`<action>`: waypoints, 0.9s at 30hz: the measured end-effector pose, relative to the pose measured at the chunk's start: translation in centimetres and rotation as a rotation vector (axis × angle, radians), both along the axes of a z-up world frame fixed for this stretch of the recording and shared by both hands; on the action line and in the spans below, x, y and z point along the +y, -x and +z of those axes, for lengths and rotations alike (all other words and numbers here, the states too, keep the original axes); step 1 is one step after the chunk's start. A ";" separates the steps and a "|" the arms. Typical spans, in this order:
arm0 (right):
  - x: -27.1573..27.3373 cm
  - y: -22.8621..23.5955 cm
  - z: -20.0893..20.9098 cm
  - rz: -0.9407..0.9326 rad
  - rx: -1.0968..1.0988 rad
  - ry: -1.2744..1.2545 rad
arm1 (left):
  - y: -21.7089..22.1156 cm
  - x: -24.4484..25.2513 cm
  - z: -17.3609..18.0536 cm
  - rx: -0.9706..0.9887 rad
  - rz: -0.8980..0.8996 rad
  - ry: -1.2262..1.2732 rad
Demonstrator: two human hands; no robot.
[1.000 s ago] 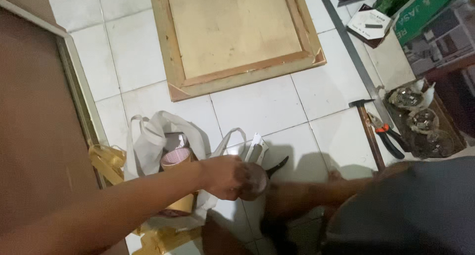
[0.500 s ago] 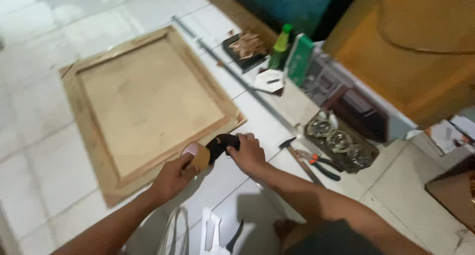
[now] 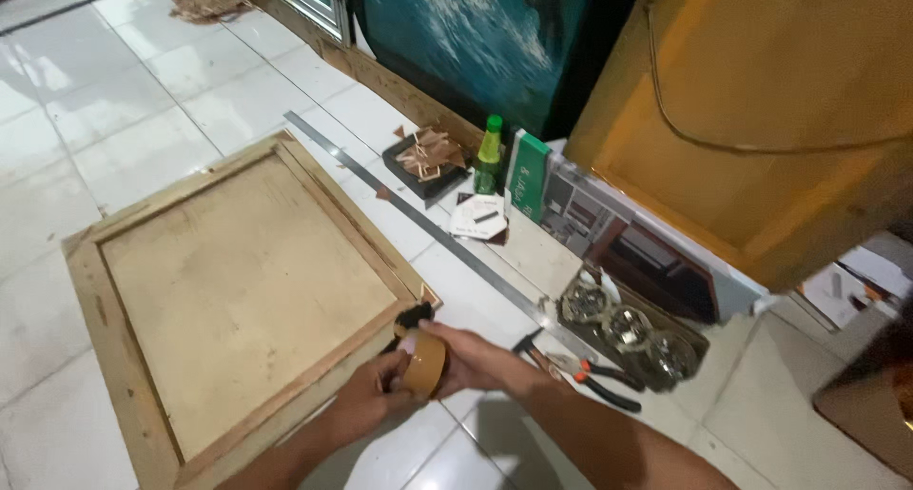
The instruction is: The person uses a staple gun to attach a wooden frame to a board on the floor, then retrieves a roll of tape from a bag and cuts a piece with scissors. The person works on a single frame throughout the clip.
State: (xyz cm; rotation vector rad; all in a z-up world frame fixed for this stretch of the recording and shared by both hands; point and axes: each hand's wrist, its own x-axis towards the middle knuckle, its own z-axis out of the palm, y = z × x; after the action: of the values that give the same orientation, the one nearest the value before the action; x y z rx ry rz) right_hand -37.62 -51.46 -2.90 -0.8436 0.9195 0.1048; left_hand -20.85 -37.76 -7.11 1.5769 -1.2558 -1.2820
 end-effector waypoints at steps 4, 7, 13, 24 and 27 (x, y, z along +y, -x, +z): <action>0.5 -1.4 -0.2 0.119 -0.267 -0.090 | -1.0 -0.9 -1.9 0.235 0.202 -0.021; 1.3 -2.4 2.7 0.001 -0.239 0.044 | -1.3 -2.1 0.9 0.180 0.309 -0.160; 0.8 -4.0 1.4 -0.243 -0.171 0.092 | -2.2 -5.6 0.4 0.098 0.340 -0.086; -1.4 -2.9 -0.7 -0.248 -0.195 0.956 | 0.6 -7.7 6.3 -0.020 0.670 -0.391; -1.7 -2.9 -1.1 -0.310 -0.240 0.922 | 0.6 -8.3 4.9 0.101 0.670 -0.237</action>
State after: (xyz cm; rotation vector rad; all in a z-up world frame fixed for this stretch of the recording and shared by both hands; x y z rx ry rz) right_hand -34.73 -53.13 -4.01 -1.5022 0.8478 -0.7276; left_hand -21.42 -46.01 -2.21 1.8524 -0.4444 -1.0679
